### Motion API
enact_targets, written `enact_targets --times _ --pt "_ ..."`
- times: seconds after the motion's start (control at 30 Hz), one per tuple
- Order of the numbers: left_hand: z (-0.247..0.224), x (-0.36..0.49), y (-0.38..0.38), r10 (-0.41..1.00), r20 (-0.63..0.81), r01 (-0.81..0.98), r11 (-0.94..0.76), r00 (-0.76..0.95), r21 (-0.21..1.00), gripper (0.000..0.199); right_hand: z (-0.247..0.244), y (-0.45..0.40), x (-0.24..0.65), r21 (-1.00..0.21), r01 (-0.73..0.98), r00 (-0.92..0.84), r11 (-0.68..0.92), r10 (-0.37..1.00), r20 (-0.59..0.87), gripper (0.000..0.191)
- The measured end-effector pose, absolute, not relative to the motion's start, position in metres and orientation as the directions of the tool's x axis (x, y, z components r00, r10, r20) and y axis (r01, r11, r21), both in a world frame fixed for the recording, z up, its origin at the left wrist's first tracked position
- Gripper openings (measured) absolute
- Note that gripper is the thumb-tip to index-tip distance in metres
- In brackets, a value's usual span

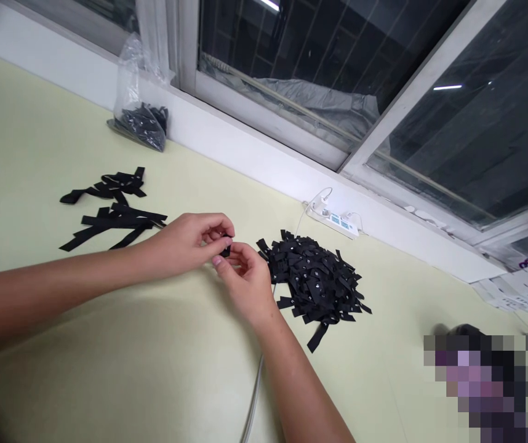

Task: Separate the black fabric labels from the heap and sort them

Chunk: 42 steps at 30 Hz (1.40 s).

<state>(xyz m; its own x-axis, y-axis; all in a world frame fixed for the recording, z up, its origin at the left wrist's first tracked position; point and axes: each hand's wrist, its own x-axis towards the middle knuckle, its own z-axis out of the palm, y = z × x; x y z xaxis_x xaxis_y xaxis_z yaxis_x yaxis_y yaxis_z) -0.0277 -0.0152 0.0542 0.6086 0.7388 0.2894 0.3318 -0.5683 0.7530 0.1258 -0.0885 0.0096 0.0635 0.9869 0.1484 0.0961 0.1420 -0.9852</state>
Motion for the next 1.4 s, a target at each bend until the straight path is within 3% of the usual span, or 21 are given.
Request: enact_targets --times 0.13,0.4,0.5,0.6,0.67,0.73,0.87,1.07,1.4 --pt "0.04 -0.027 -0.015 0.801 0.233 0.143 -0.366 0.552 0.919 0.01 0.007 -0.086 0.129 -0.979 0.166 0.105 0.116 0.985 0.135 0.03" --pt "0.022 -0.04 -0.003 0.775 0.303 0.1 -0.424 0.555 0.9 0.023 0.013 -0.092 0.132 -0.95 0.303 0.111 0.079 0.987 0.117 0.024" --pt "0.022 -0.041 -0.008 0.692 0.439 0.169 -0.624 0.573 0.763 0.026 0.015 -0.092 0.134 -0.933 0.351 0.086 0.078 0.99 0.114 0.026" --pt "0.022 -0.043 -0.012 0.532 0.598 0.244 -0.833 0.599 0.496 0.021 0.012 -0.091 0.135 -0.922 0.376 0.084 0.095 0.987 0.136 0.026" --pt "0.02 -0.044 -0.013 0.44 0.613 0.262 -0.895 0.657 0.361 0.023 0.009 -0.09 0.135 -0.919 0.378 0.079 0.116 0.985 0.156 0.025" --pt "0.016 -0.043 -0.014 0.407 0.57 0.271 -0.911 0.714 0.31 0.027 0.007 -0.091 0.135 -0.91 0.395 0.062 0.128 0.984 0.166 0.024" --pt "0.01 -0.041 -0.017 0.415 0.528 0.271 -0.904 0.741 0.33 0.028 0.008 -0.095 0.134 -0.842 0.516 0.047 0.159 0.976 0.213 0.02" --pt "0.011 -0.04 -0.021 0.487 0.466 0.317 -0.861 0.739 0.398 0.022 0.017 -0.1 0.129 -0.616 0.727 -0.08 0.304 0.928 0.363 0.018" --pt "0.014 -0.037 -0.025 0.646 0.306 0.399 -0.708 0.699 0.583 0.013 0.016 -0.101 0.129 -0.571 0.758 -0.142 0.315 0.934 0.327 0.018"
